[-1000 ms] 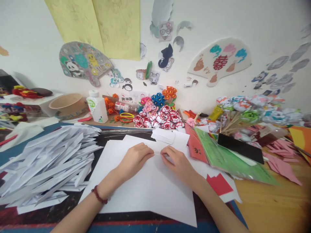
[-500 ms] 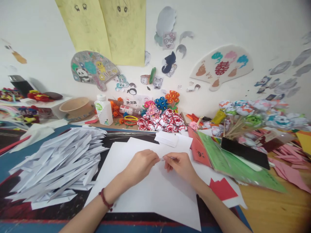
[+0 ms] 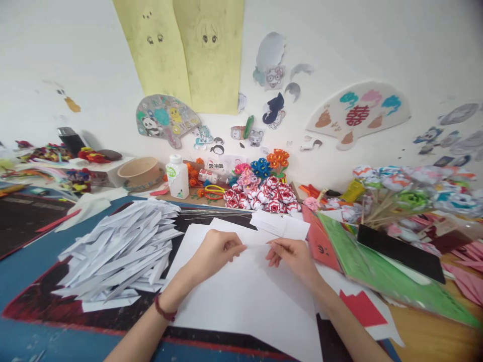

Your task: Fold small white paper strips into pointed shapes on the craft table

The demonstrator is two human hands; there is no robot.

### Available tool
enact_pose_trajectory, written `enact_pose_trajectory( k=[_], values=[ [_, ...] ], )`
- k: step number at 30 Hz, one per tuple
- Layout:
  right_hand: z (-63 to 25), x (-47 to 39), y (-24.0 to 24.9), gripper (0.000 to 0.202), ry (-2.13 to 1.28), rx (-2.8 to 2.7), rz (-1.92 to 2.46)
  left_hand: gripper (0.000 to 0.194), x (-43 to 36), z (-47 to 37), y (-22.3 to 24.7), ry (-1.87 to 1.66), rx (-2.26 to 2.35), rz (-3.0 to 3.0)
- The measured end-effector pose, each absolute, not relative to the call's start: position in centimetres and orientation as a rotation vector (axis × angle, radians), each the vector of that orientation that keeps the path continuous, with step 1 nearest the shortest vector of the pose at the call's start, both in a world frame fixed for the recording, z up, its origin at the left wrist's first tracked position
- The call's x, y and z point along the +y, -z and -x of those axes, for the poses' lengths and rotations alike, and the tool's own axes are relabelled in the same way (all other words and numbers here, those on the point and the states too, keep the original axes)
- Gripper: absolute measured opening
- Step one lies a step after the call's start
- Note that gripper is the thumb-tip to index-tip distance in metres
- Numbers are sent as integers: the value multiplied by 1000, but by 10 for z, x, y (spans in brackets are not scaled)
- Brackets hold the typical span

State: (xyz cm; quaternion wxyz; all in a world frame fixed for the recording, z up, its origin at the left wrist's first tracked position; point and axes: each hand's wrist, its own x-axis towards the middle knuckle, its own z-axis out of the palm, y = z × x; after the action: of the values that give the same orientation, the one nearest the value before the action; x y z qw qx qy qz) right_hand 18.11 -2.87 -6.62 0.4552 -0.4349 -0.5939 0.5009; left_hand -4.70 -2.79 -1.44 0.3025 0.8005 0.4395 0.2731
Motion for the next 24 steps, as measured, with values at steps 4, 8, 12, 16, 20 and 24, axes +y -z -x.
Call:
enact_pose_trajectory(
  k=[4, 8, 12, 16, 20, 24],
  values=[
    [-179, -31, 61, 42, -1314, -1568, 963, 25, -46, 60, 8, -906, 1281, -2074],
    [-180, -31, 63, 52, -1311, -1611, 932, 19, -67, 99, -12, -1217, 1828, -2163],
    [-181, -33, 64, 48, -1343, -1699, 949, 23, -78, 158, -32, -1344, 2691, -2039],
    [-178, -37, 57, 43, -1338, -1775, 999, 22, -76, 202, -32, -1061, 3030, -1992],
    [-177, -38, 55, 42, -1323, -1807, 1026, 24, -73, 212, -22, -816, 2954, -2179],
    [-178, -36, 60, 40, -1314, -1832, 1029, 27, -76, 207, -20, -815, 3015, -2235]
  ],
)
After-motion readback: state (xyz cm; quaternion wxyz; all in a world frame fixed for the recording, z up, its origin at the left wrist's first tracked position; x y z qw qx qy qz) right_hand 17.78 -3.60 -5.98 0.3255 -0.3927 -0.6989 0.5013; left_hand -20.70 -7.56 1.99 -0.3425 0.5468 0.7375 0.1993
